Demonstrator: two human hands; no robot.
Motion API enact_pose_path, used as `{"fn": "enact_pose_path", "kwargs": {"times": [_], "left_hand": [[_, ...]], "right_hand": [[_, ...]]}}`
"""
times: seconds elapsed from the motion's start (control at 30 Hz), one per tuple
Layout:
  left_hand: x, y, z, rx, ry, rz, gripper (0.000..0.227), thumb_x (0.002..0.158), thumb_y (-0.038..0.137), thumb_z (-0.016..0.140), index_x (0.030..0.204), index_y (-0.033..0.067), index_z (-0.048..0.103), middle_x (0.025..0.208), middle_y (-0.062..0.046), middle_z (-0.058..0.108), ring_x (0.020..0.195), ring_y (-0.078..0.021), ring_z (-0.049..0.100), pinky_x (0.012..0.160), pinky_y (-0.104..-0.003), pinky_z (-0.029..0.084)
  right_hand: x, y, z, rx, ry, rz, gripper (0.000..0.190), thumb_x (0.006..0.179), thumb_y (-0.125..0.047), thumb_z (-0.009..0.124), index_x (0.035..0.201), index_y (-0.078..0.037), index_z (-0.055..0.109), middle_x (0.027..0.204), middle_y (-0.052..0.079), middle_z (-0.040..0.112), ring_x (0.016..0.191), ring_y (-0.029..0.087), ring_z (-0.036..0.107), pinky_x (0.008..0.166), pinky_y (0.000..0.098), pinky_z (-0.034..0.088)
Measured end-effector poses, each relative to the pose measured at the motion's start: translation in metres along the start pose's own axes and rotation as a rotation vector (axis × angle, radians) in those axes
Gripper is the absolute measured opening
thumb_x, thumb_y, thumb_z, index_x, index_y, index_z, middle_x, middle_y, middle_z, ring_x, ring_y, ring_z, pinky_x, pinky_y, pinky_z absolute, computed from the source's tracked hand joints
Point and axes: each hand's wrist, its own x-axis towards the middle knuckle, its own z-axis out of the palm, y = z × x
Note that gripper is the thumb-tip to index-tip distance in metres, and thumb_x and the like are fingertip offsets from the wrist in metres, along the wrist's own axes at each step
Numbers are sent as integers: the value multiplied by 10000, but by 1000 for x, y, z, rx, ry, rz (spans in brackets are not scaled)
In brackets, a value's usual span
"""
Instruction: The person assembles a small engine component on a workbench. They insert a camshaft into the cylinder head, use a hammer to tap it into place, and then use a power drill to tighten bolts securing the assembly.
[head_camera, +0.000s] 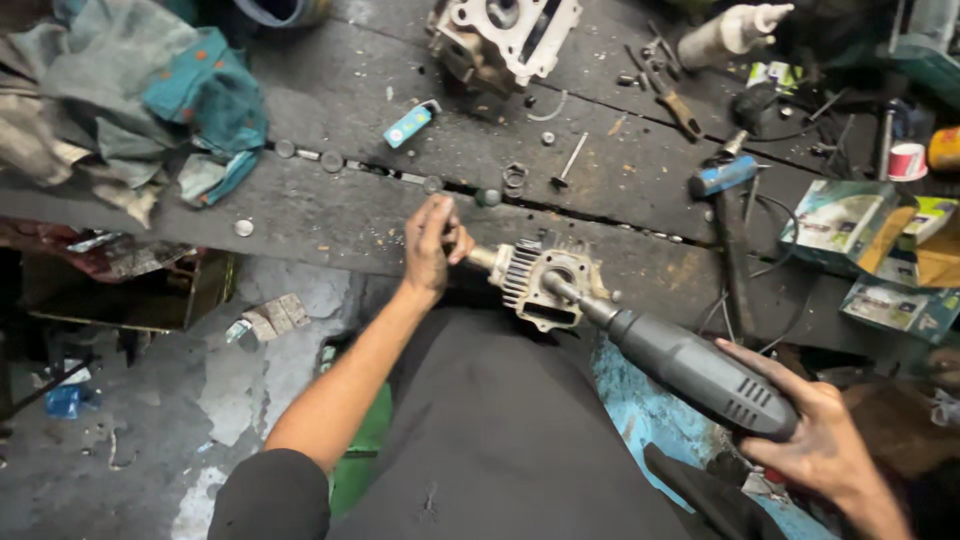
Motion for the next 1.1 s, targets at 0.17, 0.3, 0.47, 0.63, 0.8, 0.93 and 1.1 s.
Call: {"fn": "enact_pose_path", "kwargs": {"times": [0.17,0.3,0.47,0.63,0.8,0.93,1.1], "left_hand": [[-3,-6,-1,-34,-16,35,341,1065,266,553,781,106,454,634,20,377,480,-100,406,492,-286,389],[-15,-10,1,-96,37,27,328,1057,230,558,775,117,435,625,24,373,494,-91,405,496,-278,381],[-16,-17,4,-85,75,114,360,1072,225,558,756,118,424,613,23,379,477,-95,400,482,-283,381],[-18,-19,9,-89,123,201,354,1072,239,568,768,112,437,620,27,379,467,-91,397,482,-291,390],[-19,-17,12,-68,183,218,340,1063,284,564,788,108,472,638,21,411,462,-99,423,482,-291,401],[-19,-12,17,-79,220,264,296,1026,313,607,823,115,522,627,24,413,443,-107,431,474,-306,437],[-26,-10,18,-94,275,264,257,999,336,634,875,123,559,639,30,443,452,-111,452,486,-311,454]], "right_hand": [[16,-40,-12,-505,-78,354,1050,477,-71,821,1486,-260,603,713,114,720,627,201,629,669,339,602],[33,-62,-13,-532,-117,367,1052,461,-97,803,1471,-291,581,670,94,678,567,224,604,612,362,571],[52,-77,-19,-629,-179,221,1028,460,-135,812,1443,-304,565,694,89,705,596,222,679,632,367,568],[69,-75,-33,-732,-213,179,1051,485,-161,817,1485,-343,550,797,79,765,640,238,703,680,363,593],[64,-34,-44,-628,-176,-1,967,538,-122,807,1470,-241,576,952,98,803,805,196,719,792,310,581],[54,20,-48,-215,-168,-254,926,534,-57,753,1443,-76,575,1175,104,745,1039,145,666,918,279,512],[32,80,-77,-227,-35,-402,932,521,-36,727,1441,-40,577,1236,95,714,1101,147,666,988,277,494]]}}
